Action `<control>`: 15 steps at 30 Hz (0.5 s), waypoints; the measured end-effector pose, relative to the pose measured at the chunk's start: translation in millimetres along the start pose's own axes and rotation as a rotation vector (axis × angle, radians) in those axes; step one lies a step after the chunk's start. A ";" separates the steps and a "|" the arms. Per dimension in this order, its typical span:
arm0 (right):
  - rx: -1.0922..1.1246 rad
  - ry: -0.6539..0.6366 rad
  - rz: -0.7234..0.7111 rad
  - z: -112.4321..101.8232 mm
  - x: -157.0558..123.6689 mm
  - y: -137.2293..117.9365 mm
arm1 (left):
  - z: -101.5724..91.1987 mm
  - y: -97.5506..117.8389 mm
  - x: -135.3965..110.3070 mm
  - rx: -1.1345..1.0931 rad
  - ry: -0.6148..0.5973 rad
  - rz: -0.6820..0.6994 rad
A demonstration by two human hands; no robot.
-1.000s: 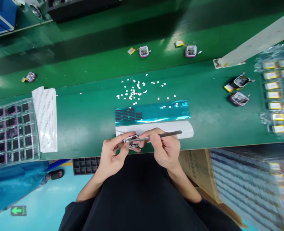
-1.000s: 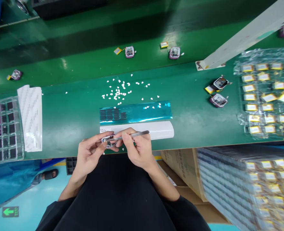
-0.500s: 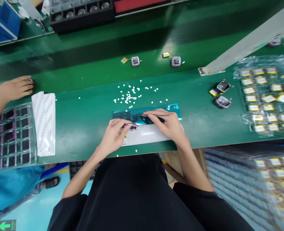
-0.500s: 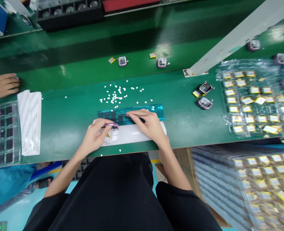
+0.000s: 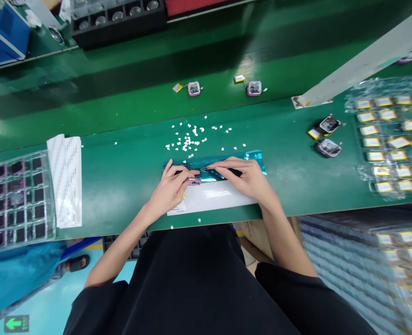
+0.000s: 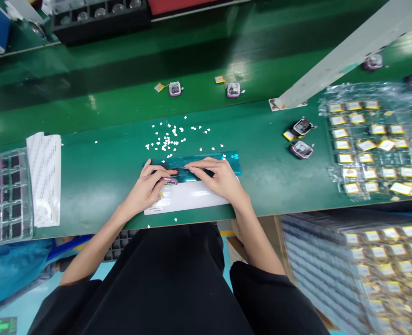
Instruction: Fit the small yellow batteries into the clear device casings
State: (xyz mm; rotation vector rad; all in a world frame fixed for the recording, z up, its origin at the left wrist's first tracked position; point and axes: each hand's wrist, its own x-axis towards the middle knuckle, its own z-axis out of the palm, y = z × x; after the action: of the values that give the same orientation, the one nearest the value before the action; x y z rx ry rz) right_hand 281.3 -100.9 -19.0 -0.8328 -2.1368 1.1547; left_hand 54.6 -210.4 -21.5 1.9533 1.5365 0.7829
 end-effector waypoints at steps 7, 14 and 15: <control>-0.190 0.115 -0.253 5.9 4.1 1.0 | -1.7 -2.3 1.2 0.029 -0.023 -0.001; -0.320 0.335 -0.515 1.4 54.0 -31.4 | -16.8 19.1 3.6 -0.223 0.197 0.028; -0.319 0.360 -0.563 3.5 62.6 -33.9 | -22.6 18.8 8.8 -0.354 0.314 -0.041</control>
State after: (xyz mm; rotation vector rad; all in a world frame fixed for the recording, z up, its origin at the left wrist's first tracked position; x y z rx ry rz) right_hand 229.9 -71.1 20.1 -0.4661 -2.0713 0.3553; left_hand 52.5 -204.7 8.6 1.5902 1.4791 1.2960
